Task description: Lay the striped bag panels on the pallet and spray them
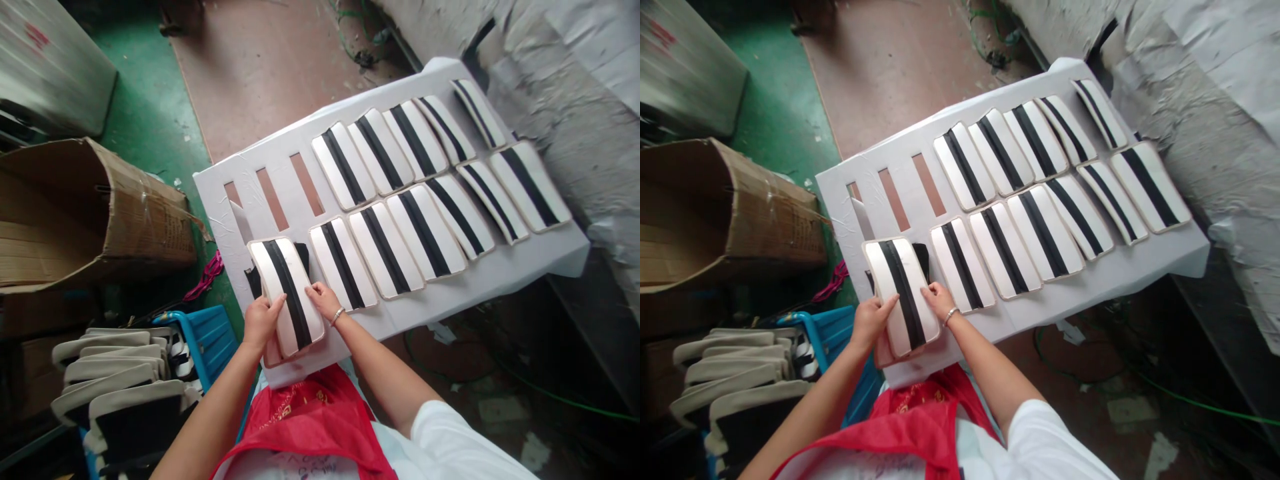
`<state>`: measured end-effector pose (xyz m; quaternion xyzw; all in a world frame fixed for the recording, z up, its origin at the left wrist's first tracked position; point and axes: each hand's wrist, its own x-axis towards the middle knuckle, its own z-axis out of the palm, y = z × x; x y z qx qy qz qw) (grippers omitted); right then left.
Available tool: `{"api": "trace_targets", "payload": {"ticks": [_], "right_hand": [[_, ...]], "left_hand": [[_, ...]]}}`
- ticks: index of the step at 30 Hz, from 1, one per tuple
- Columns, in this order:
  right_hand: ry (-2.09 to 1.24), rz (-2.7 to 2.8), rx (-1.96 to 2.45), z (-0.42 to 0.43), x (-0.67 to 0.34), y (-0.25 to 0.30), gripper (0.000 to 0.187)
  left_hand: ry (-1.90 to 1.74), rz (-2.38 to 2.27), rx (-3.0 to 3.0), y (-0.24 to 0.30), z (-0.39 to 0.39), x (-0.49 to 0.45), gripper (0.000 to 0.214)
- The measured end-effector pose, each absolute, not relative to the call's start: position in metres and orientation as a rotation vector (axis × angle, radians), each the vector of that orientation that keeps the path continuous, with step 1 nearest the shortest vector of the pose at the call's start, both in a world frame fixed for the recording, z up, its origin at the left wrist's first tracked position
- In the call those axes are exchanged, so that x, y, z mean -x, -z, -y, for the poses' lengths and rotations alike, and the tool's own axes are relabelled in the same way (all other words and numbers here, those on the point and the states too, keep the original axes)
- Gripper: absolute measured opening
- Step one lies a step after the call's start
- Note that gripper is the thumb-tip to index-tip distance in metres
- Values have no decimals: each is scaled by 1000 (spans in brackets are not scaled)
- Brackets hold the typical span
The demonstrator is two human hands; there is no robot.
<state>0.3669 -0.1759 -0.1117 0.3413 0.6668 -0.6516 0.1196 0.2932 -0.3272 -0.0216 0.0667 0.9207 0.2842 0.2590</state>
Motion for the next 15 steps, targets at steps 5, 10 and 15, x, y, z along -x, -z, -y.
{"api": "trace_targets", "payload": {"ticks": [5, 10, 15], "right_hand": [[1782, -1983, -965, 175, -385, 113, 35], [1346, -2259, -929, 186, -373, 103, 31], [1153, -2417, -1083, 173, -338, 108, 36]], "left_hand": [[-873, -2391, -172, 21, 337, -316, 46], [-922, -2341, -120, 35, 345, -320, 45], [-853, -2415, -235, 46, 332, -288, 46]]}}
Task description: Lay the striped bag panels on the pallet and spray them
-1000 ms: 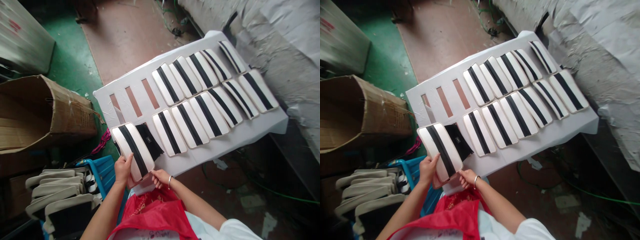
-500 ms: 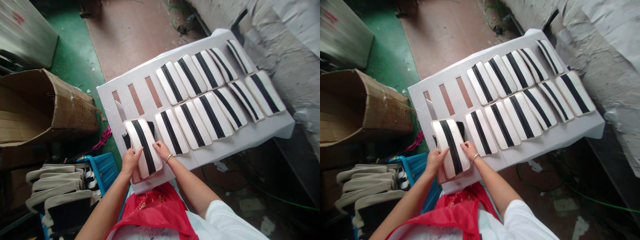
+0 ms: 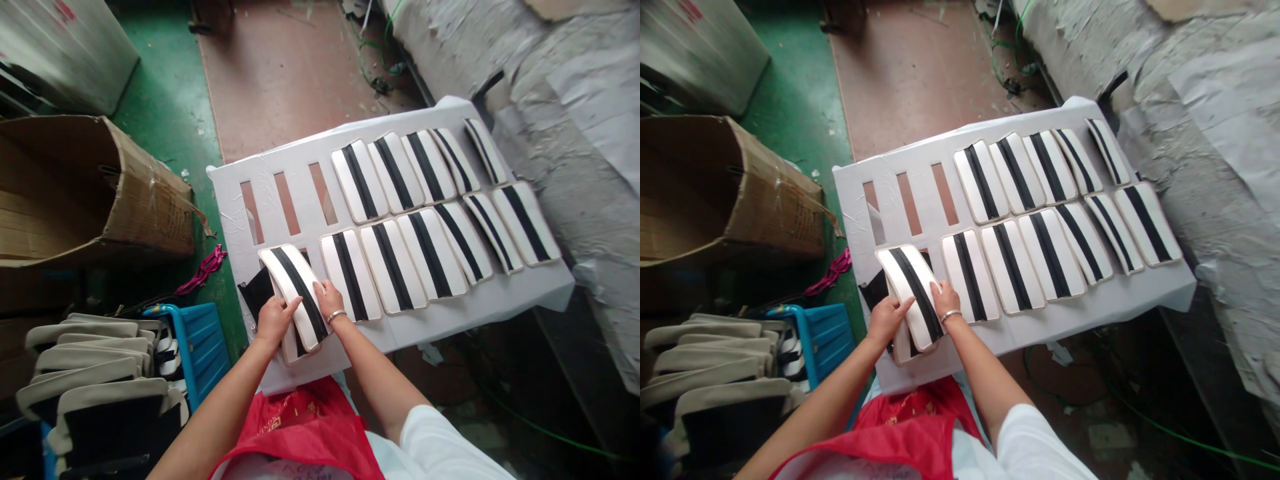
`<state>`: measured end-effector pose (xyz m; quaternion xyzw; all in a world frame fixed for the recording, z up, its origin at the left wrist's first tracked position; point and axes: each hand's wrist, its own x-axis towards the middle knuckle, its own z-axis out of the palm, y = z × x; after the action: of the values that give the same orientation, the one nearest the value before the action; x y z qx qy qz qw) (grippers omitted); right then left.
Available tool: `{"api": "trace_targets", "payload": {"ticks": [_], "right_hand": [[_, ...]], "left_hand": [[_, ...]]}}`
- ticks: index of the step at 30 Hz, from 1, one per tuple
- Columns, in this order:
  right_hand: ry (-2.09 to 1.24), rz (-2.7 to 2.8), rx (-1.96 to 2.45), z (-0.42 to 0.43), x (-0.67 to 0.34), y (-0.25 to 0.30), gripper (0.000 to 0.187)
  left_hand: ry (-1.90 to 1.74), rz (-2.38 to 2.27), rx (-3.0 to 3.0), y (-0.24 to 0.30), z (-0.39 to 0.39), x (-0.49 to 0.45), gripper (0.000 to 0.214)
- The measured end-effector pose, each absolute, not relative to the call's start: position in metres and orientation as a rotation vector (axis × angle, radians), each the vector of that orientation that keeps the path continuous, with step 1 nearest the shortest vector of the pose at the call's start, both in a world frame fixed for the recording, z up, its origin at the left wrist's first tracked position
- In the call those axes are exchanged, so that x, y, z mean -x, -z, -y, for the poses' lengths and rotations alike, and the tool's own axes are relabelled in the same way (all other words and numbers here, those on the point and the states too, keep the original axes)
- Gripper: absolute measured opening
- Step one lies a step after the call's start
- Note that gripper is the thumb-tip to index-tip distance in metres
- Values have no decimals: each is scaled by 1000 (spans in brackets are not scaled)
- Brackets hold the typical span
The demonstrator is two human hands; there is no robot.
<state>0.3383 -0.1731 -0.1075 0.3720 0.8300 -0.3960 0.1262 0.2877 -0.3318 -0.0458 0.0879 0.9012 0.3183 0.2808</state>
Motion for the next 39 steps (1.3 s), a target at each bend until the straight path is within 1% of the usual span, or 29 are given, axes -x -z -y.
{"api": "trace_targets", "payload": {"ticks": [3, 7, 11, 13, 15, 16, 17, 20, 21, 22, 23, 24, 27, 29, 33, 37, 39], "right_hand": [[1089, -2478, -1166, 159, -329, 117, 38], [902, -2497, -1228, 155, -344, 131, 36], [941, -2424, -1174, 159, -359, 140, 27], [938, -2405, -1072, 160, -356, 143, 20], [868, -2404, -994, 157, -349, 143, 14], [827, -2408, -962, 156, -345, 143, 12], [785, -2414, -935, 154, -343, 142, 11], [630, -2439, -902, 151, -341, 136, 14], [564, -2437, -903, 150, -341, 134, 15], [499, -2425, -904, 149, -341, 132, 17], [442, -2405, -899, 149, -339, 131, 18], [398, -2382, -883, 148, -337, 130, 20], [325, -2339, -803, 148, -327, 129, 25], [305, -2334, -761, 148, -320, 129, 25], [314, -2306, -764, 150, -314, 128, 23], [355, -2280, -794, 149, -313, 126, 21], [361, -2285, -784, 147, -313, 124, 20]], "left_hand": [[-898, -2479, -182, 42, 347, -278, 40], [-970, -2591, -17, 44, 414, -284, 33], [-842, -2643, 221, 64, 496, -297, 34], [-852, -2587, 319, 76, 525, -303, 33], [-932, -2541, 385, 83, 539, -307, 33], [-990, -2533, 414, 83, 541, -308, 37], [-1065, -2519, 446, 81, 540, -309, 45], [-1386, -2328, 606, 65, 528, -305, 88], [-1505, -2215, 666, 57, 523, -302, 98], [-1615, -2095, 710, 48, 518, -298, 102], [-1708, -1982, 734, 40, 514, -293, 102], [-1783, -1882, 738, 32, 510, -288, 97], [-1936, -1641, 699, 17, 503, -274, 71], [-2018, -1540, 671, 17, 498, -267, 60], [-2091, -1419, 564, 47, 488, -254, 56], [-2069, -1318, 552, 94, 485, -245, 50], [-2048, -1268, 561, 108, 487, -245, 48]]}}
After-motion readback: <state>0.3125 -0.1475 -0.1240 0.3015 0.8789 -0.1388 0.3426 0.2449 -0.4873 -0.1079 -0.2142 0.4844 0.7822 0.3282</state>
